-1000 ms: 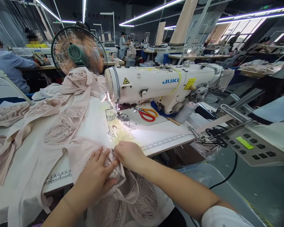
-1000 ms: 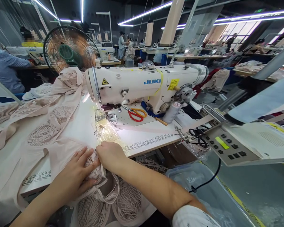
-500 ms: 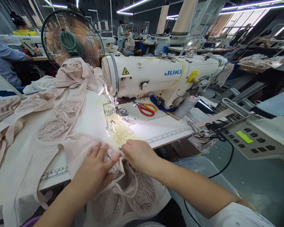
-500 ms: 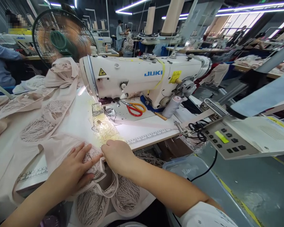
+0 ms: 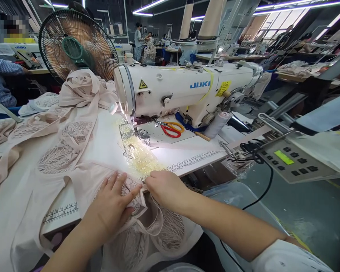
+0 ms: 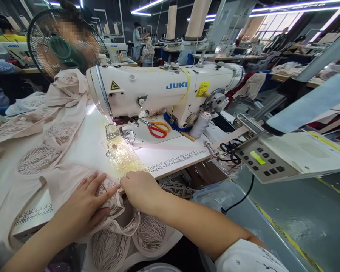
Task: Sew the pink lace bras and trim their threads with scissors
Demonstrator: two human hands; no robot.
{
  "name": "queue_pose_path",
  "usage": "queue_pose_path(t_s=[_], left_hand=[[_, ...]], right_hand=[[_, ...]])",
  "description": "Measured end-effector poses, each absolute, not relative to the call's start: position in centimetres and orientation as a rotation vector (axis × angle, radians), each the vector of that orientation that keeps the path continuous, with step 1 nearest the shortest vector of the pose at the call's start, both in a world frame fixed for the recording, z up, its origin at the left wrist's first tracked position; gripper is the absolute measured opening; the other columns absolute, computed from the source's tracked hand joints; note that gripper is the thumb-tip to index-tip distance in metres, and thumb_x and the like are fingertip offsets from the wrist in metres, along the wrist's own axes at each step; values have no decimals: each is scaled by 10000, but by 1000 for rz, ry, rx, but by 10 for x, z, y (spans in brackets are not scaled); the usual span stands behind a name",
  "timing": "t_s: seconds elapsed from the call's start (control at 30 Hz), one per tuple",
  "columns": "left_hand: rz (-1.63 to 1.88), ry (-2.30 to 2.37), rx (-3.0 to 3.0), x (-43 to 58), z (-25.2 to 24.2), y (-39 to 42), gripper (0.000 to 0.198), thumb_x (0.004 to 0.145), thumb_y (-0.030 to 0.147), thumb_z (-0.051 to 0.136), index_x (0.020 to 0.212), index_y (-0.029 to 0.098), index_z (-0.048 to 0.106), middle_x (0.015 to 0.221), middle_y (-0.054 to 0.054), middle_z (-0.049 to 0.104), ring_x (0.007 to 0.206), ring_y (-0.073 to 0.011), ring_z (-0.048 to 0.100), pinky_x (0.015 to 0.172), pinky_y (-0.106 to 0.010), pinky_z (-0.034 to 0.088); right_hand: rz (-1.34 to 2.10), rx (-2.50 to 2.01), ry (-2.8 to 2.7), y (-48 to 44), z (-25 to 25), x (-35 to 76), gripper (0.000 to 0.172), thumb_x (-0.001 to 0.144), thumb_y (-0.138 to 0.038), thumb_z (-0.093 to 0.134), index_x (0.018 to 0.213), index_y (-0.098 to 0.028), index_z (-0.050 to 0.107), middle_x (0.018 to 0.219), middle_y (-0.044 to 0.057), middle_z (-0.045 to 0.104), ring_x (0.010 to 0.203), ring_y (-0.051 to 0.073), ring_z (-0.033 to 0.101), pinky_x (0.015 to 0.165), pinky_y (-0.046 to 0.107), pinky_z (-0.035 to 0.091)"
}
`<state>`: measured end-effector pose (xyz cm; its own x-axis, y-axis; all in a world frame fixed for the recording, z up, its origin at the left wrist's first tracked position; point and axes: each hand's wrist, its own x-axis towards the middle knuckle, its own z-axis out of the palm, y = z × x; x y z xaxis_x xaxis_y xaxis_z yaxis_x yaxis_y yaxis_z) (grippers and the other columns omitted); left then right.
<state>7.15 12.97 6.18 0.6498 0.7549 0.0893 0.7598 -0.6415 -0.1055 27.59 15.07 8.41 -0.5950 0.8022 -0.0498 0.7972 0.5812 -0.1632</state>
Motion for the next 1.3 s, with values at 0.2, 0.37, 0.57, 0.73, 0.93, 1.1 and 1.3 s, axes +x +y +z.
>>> queue_pose_path(t_s=[0.2,0.37,0.57,0.73,0.93,1.1,1.3], left_hand=[[-80,-1251,-2713,70,60,128,546,795,199,548,1320,327,469,1294,-210,443,1194,-466,446,894,-604,433],[-16,-1286,-2719,74,66,128,524,789,208,556,1302,296,497,1307,-220,445,1201,-463,447,911,-606,427],[17,-1286,-2735,75,68,128,493,785,205,556,1271,284,534,1303,-230,448,1197,-475,445,901,-611,430],[-39,-1236,-2731,72,65,130,487,791,201,544,1273,274,535,1286,-229,449,1179,-472,451,881,-612,434],[-98,-1209,-2710,70,58,131,510,805,225,548,1304,315,495,1299,-206,426,1181,-457,434,891,-603,417],[-140,-1231,-2733,68,57,130,464,820,247,541,1280,305,526,1307,-207,434,1197,-458,419,899,-610,405],[-263,-1423,-2846,59,59,135,359,892,392,449,1225,336,571,1374,-144,408,1273,-384,370,956,-636,357]], right_hand=[[240,-1471,-2712,154,90,270,194,881,-185,449,873,-158,642,797,72,617,704,187,558,523,287,253],[223,-1409,-2661,163,79,256,155,854,-181,491,872,-164,644,793,56,619,698,181,549,529,285,256],[220,-1368,-2648,164,73,256,163,855,-179,477,867,-161,639,781,58,608,681,173,538,539,278,278],[245,-1354,-2697,159,75,263,154,848,-171,476,854,-158,629,783,63,616,696,186,554,531,278,282],[284,-1406,-2752,148,87,278,141,829,-121,484,831,-152,622,765,70,620,702,193,580,535,280,296],[518,-1529,-2508,138,94,294,195,905,-214,429,786,-151,570,774,56,612,704,165,554,577,260,324],[1072,-1370,-2200,121,51,314,220,898,-215,422,683,-176,448,724,-1,507,678,125,471,623,228,373]])
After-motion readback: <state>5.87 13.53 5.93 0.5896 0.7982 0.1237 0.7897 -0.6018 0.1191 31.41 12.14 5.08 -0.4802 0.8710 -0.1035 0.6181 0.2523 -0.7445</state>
